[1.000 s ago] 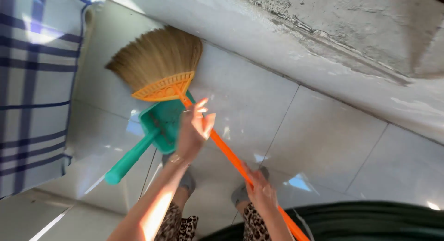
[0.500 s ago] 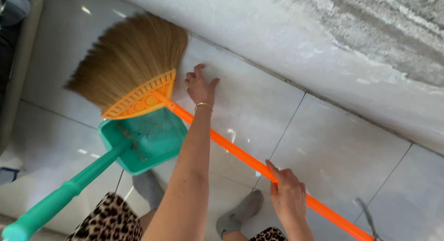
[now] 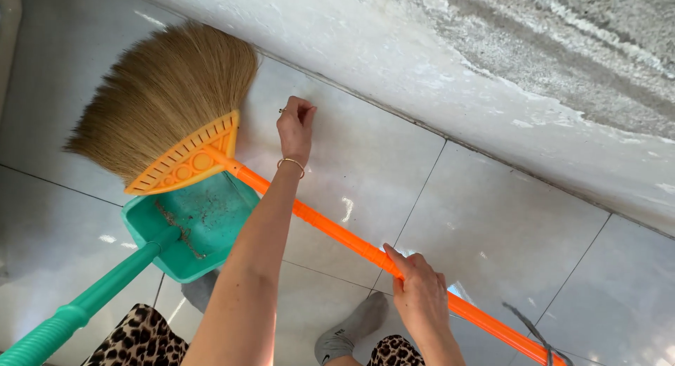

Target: Sweep the tiled floor and collect debris into a dustpan.

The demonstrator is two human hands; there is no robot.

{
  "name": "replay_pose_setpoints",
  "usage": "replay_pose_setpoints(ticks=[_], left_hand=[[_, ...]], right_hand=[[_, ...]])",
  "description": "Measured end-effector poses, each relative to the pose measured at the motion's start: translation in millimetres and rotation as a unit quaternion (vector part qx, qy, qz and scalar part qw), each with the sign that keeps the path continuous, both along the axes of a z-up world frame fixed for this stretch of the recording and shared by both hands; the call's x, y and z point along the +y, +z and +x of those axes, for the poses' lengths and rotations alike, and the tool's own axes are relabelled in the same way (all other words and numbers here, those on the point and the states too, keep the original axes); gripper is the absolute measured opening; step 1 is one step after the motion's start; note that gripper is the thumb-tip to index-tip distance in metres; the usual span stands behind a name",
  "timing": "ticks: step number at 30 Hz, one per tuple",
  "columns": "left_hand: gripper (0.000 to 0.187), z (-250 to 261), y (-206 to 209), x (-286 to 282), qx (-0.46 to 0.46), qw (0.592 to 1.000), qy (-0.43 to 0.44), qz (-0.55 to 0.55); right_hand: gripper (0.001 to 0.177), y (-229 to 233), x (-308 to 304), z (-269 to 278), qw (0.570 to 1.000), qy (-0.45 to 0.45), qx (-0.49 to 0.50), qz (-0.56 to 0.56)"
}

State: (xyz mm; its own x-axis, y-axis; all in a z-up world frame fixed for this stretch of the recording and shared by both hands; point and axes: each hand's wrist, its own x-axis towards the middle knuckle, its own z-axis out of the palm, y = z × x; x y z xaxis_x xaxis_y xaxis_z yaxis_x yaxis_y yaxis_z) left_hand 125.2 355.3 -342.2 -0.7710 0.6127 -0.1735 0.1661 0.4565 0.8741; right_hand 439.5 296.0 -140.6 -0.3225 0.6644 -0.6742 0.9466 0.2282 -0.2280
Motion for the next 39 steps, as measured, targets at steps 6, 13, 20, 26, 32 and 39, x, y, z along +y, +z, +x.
replay_pose_setpoints(ticks=[6, 13, 20, 26, 32, 39], left_hand=[[0.054, -2.8, -2.7, 20.2, -0.010, 0.997, -0.014, -0.070], [0.014, -13.3, -74.8, 1.4, 0.223, 0.972, -0.065, -0.032], [0.012, -13.7, 88.0, -85.1, -0.048, 0.998, 0.012, 0.025], [0.012, -34.4, 163.6, -226.0, 0.003, 0.995, 0.097, -0.023], [0.009, -55.9, 122.1, -327.1, 0.215, 0.904, -0.124, -0.349], [0.036, -59.6, 85.8, -329.1, 0.214, 0.819, -0.186, -0.499]], right_hand=[[0.064, 2.7, 2.8, -4.1, 1.000, -0.005, -0.011, -0.017], [0.064, 6.1, 3.1, -4.4, 1.000, -0.006, -0.006, -0.018], [0.058, 21.6, 11.0, -10.9, 0.999, -0.015, -0.028, -0.036], [0.054, 16.0, 8.0, -9.0, 0.998, -0.015, -0.041, -0.034], [0.055, 13.9, 2.6, -9.6, 0.998, -0.006, -0.062, -0.019], [0.057, 13.2, -0.9, -8.8, 0.997, -0.011, -0.077, -0.022]])
